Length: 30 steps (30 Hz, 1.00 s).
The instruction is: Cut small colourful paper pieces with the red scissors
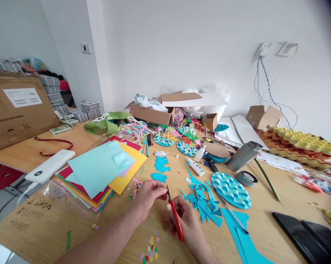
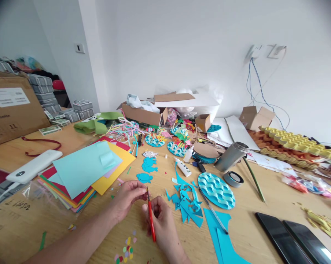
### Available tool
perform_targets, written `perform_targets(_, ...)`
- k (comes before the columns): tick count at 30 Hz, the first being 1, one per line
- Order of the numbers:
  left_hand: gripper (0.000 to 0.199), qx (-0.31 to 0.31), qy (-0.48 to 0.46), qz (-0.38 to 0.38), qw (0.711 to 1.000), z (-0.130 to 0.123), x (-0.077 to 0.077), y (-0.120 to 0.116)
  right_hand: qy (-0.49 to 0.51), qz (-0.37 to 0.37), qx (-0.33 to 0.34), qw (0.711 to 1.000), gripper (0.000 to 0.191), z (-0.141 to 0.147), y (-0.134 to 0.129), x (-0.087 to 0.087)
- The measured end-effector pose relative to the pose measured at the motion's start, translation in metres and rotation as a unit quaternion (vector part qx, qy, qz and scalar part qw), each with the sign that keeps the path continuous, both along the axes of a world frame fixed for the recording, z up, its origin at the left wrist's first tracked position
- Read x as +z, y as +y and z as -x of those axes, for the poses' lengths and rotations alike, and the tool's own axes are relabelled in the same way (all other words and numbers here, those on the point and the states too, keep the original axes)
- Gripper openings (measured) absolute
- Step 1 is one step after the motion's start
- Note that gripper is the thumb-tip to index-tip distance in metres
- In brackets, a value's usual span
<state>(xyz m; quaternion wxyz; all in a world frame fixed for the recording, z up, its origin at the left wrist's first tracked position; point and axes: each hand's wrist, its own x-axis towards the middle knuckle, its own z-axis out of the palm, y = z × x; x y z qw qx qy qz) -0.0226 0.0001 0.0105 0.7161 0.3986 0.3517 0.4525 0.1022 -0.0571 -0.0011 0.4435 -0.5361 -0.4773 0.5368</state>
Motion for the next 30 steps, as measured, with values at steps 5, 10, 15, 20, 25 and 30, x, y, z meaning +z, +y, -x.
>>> perform_targets(5,0.011,0.012,0.01,0.001,1.0,0.0,0.001,0.0,0.0,-0.01,-0.004,1.0,0.034,-0.001,0.001,0.002)
perform_targets(10,0.012,-0.042,0.082,-0.016,0.996,0.007,0.005,0.003,-0.018,-0.023,-0.057,0.998,0.032,-0.006,0.002,0.005)
perform_targets(15,0.007,-0.367,0.271,-0.085,0.886,0.022,0.008,0.003,0.01,-0.026,-0.104,0.994,0.034,-0.011,0.006,0.007)
perform_targets(20,0.002,-0.533,0.367,-0.141,0.749,0.023,0.013,-0.002,0.026,-0.023,-0.11,0.993,0.035,-0.012,0.006,0.007)
perform_targets(25,0.003,-0.545,0.376,-0.178,0.728,0.024,0.013,-0.002,0.025,-0.011,-0.116,0.993,0.038,-0.011,0.007,0.007)
perform_targets(30,0.01,-0.5,0.346,-0.22,0.763,0.027,0.019,-0.004,0.022,-0.013,-0.109,0.994,0.04,-0.01,0.007,0.008)
